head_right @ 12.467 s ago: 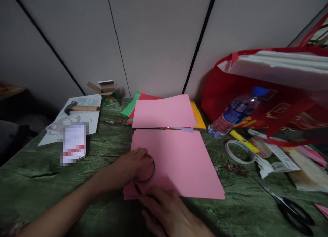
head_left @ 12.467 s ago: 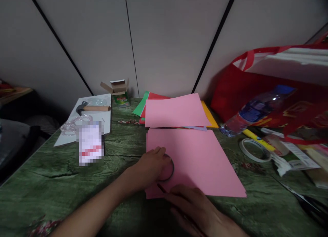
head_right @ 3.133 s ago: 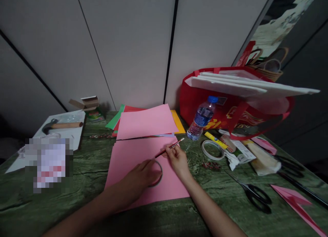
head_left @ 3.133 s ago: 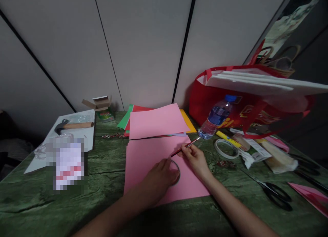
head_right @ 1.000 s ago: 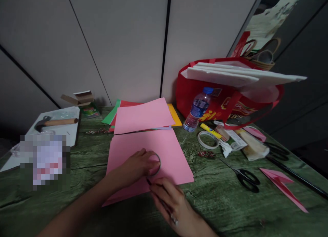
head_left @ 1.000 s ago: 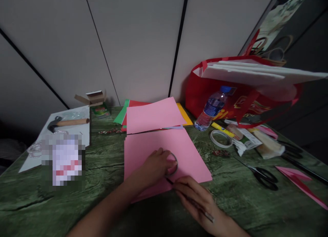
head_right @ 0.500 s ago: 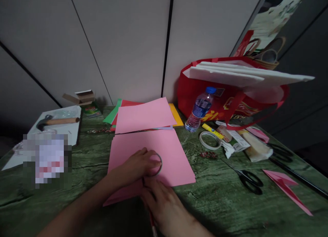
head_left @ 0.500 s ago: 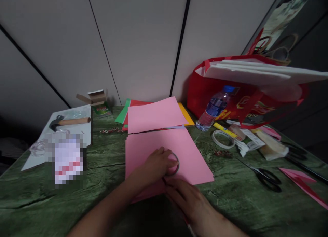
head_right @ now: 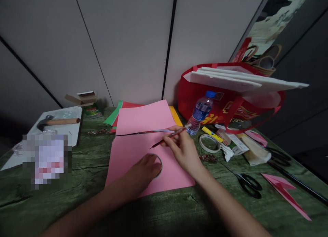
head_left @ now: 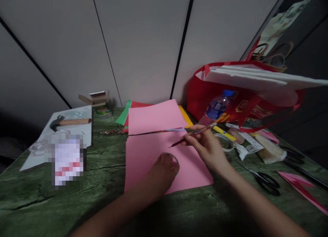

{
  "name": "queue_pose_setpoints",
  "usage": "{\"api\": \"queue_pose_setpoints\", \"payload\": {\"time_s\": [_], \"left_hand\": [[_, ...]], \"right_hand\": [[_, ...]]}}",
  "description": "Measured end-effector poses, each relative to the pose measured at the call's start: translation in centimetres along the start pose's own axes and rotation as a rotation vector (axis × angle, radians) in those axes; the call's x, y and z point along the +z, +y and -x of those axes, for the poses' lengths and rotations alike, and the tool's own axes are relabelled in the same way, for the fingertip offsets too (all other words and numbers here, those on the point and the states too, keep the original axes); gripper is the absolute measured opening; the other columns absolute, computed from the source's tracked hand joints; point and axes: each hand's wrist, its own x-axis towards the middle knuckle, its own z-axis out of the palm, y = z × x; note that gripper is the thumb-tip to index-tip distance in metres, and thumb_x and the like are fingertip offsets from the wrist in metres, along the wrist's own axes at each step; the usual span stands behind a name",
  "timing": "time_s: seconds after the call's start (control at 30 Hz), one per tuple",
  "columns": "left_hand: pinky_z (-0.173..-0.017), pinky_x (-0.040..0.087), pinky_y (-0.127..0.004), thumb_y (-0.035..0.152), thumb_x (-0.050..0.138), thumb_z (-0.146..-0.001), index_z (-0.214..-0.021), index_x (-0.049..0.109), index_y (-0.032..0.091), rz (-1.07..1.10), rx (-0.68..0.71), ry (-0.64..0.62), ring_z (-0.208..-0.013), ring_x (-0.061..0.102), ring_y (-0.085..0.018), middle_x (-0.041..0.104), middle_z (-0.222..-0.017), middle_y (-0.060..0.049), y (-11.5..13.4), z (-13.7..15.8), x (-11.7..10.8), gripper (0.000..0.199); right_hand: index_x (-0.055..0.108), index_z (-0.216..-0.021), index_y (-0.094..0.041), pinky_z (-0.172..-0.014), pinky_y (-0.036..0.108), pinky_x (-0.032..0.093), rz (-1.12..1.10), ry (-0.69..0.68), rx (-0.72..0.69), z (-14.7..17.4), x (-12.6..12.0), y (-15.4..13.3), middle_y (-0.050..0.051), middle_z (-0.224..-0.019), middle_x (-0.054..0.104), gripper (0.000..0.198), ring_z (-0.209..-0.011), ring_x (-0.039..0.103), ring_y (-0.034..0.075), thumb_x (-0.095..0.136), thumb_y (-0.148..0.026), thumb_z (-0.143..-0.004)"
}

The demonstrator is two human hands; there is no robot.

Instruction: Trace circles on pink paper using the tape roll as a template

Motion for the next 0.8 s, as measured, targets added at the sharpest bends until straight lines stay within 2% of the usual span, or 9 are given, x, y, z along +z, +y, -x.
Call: {"api": "queue_pose_setpoints", "payload": {"time_s": [0.07, 0.2, 0.3, 0.37, 0.5, 0.63, 0.8], "left_hand": [[-0.091, 0.042, -0.044, 0.003, 0.044, -0.083, -0.119, 0.049, 0.008, -0.083, -0.006, 0.017, -0.112, 0.046, -0.031, 0.051, -0.121, -0.020, 0.3, 0.0, 0.5, 0.036], [-0.089, 0.043, -0.046, 0.006, 0.043, -0.086, -0.120, 0.049, 0.008, -0.117, -0.011, 0.027, -0.110, 0.049, -0.031, 0.053, -0.120, -0.020, 0.4, -0.1, 1.5, 0.034], [-0.087, 0.043, -0.047, 0.007, 0.044, -0.086, -0.119, 0.049, 0.009, -0.110, -0.013, 0.063, -0.108, 0.051, -0.032, 0.054, -0.119, -0.020, 0.3, 0.0, 2.0, 0.034], [-0.084, 0.044, -0.048, 0.008, 0.044, -0.086, -0.120, 0.049, 0.008, -0.124, -0.016, 0.080, -0.103, 0.054, -0.033, 0.056, -0.115, -0.021, 0.3, 0.0, 2.3, 0.034], [-0.081, 0.044, -0.050, 0.009, 0.044, -0.086, -0.122, 0.049, 0.006, -0.164, -0.029, 0.085, -0.099, 0.055, -0.035, 0.059, -0.109, -0.021, 0.4, 0.0, 2.9, 0.037], [-0.078, 0.046, -0.050, 0.008, 0.043, -0.084, -0.126, 0.046, 0.007, -0.124, -0.024, 0.074, -0.101, 0.055, -0.036, 0.058, -0.111, -0.020, 0.4, -0.3, 3.5, 0.042], [-0.073, 0.050, -0.046, 0.005, 0.043, -0.082, -0.125, 0.047, 0.008, -0.063, -0.072, -0.072, -0.094, 0.060, -0.033, 0.061, -0.105, -0.019, 0.5, -0.4, 2.4, 0.043]], "right_hand": [[0.045, -0.107, -0.018, -0.068, 0.033, 0.055, 0.037, -0.105, -0.003, -1.6, 1.7, 0.5, 0.002, -0.075, 0.065, 0.028, -0.069, 0.067, 0.017, 0.056, -0.033, -0.086], [0.047, -0.110, -0.017, -0.069, 0.031, 0.051, 0.113, -0.425, 0.005, -3.2, 5.1, -0.2, 0.005, -0.081, 0.069, 0.026, -0.074, 0.065, 0.017, 0.054, -0.022, -0.085], [0.050, -0.111, -0.016, -0.071, 0.030, 0.049, 0.176, -0.655, 0.061, -3.6, 6.7, -1.3, 0.005, -0.084, 0.070, 0.026, -0.078, 0.065, 0.016, 0.050, -0.014, -0.085], [0.055, -0.107, -0.017, -0.071, 0.029, 0.049, 0.212, -0.761, 0.081, -3.9, 7.4, -1.7, 0.003, -0.082, 0.070, 0.023, -0.077, 0.064, 0.015, 0.047, -0.011, -0.086], [0.059, -0.103, -0.018, -0.067, 0.024, 0.049, 0.101, -0.835, 0.102, -4.1, 8.3, -1.1, 0.001, -0.079, 0.068, 0.020, -0.074, 0.063, 0.012, 0.047, -0.013, -0.088], [0.060, -0.101, -0.017, -0.064, 0.023, 0.049, 0.010, -0.871, 0.118, -4.0, 8.6, 0.0, 0.000, -0.076, 0.066, 0.019, -0.068, 0.061, 0.010, 0.048, -0.013, -0.087], [0.062, -0.097, -0.017, -0.056, 0.019, 0.047, 0.046, -0.940, 0.107, -3.8, 8.5, 0.1, -0.001, -0.072, 0.064, 0.017, -0.061, 0.058, 0.009, 0.049, -0.014, -0.086]]}}
